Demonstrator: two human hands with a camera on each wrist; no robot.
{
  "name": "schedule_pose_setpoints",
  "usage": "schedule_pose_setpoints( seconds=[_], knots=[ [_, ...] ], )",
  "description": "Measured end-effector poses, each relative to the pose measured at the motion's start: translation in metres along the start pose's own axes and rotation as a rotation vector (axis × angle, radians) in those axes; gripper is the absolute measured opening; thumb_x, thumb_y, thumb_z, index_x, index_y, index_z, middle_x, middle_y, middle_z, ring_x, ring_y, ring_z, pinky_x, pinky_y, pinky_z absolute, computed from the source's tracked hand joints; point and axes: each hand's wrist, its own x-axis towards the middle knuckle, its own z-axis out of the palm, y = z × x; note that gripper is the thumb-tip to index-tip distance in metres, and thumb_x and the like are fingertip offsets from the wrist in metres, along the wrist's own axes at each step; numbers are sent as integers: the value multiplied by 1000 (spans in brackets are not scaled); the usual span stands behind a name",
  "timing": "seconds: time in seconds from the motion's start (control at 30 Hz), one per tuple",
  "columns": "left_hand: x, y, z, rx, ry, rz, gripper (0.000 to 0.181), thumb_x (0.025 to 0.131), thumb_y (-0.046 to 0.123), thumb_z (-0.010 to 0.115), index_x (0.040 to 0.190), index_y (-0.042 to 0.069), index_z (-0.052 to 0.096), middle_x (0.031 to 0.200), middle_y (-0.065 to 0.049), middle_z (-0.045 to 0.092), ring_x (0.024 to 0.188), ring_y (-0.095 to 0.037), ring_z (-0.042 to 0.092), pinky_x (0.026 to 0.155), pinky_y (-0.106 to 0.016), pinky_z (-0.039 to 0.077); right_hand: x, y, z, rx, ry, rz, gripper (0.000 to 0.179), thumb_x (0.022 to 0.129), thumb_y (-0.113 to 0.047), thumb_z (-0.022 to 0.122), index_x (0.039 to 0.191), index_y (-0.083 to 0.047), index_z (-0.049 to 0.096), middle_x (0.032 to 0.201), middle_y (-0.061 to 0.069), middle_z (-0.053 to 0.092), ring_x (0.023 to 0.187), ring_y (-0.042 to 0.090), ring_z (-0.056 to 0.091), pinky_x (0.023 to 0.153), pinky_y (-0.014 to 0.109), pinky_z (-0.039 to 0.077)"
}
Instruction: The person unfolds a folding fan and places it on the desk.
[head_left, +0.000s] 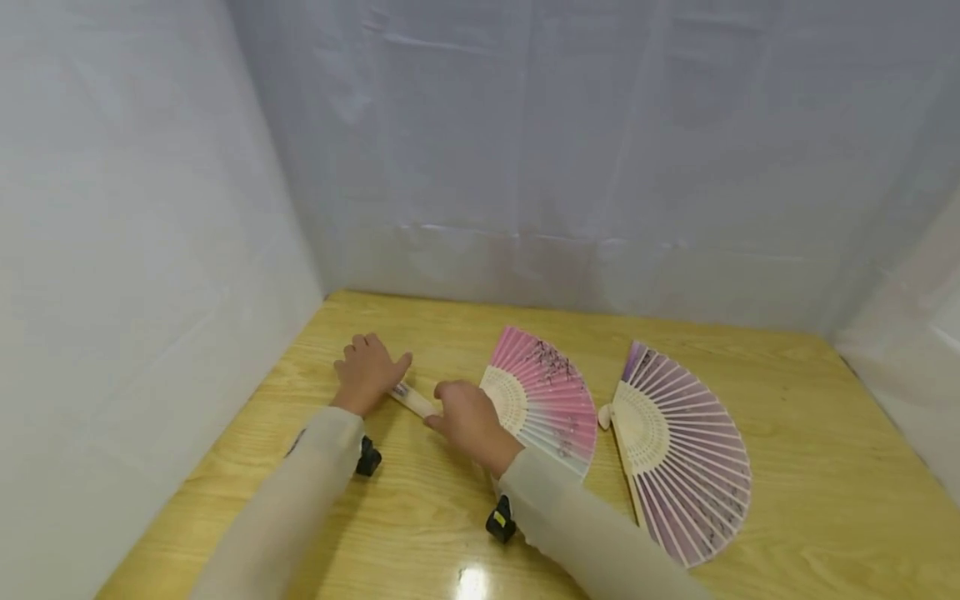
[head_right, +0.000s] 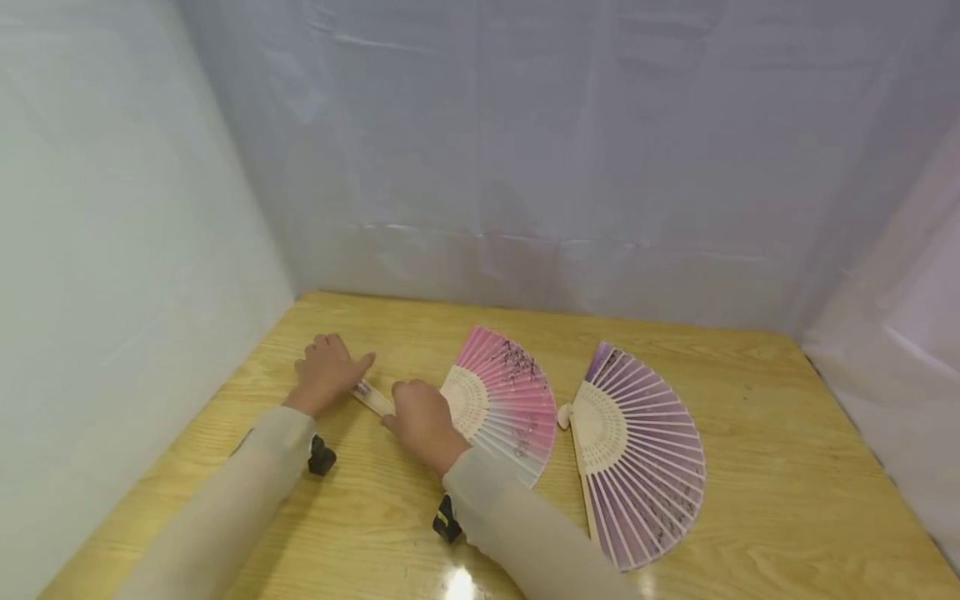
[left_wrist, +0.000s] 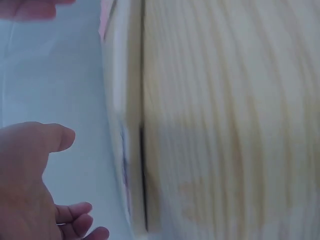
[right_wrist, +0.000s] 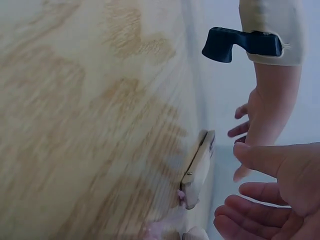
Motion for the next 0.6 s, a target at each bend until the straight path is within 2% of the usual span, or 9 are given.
schedule_pose_setpoints(
  seconds=[0.17, 0.33, 0.47, 0.6],
  knots=[
    [-1, -15, -4, 58, -37, -84, 87, 95, 59, 43, 129, -22, 36, 119, -40, 42, 113, -53, 43, 91, -66, 36, 3, -6, 5, -91, 4, 15, 36, 83, -34, 78, 103, -6, 68, 88, 6, 67, 78, 20, 64, 66, 32, 55],
    [-3, -22, -10, 56, -151, -165, 95, 95, 64, 36, 130, -23, 39, 125, -44, 41, 118, -55, 41, 97, -67, 33, 6, -16, 8, -181, -36, 11, 31, 85, -34, 76, 98, -8, 67, 83, 5, 65, 75, 19, 64, 61, 32, 54],
    [-5, -23, -13, 40, -239, -189, 97, 96, 66, 30, 130, -23, 42, 132, -45, 37, 124, -57, 36, 101, -72, 26, 7, -23, 10, -213, -55, 8, 29, 84, -33, 77, 96, -8, 66, 83, 5, 64, 76, 21, 64, 59, 33, 55],
    [-4, -22, -15, 49, -260, -188, 95, 96, 67, 27, 129, -19, 48, 133, -44, 39, 123, -58, 38, 100, -73, 27, 7, -27, 11, -243, -75, 18, 27, 86, -30, 76, 99, -8, 66, 84, 6, 64, 77, 21, 63, 60, 33, 55]
  ],
)
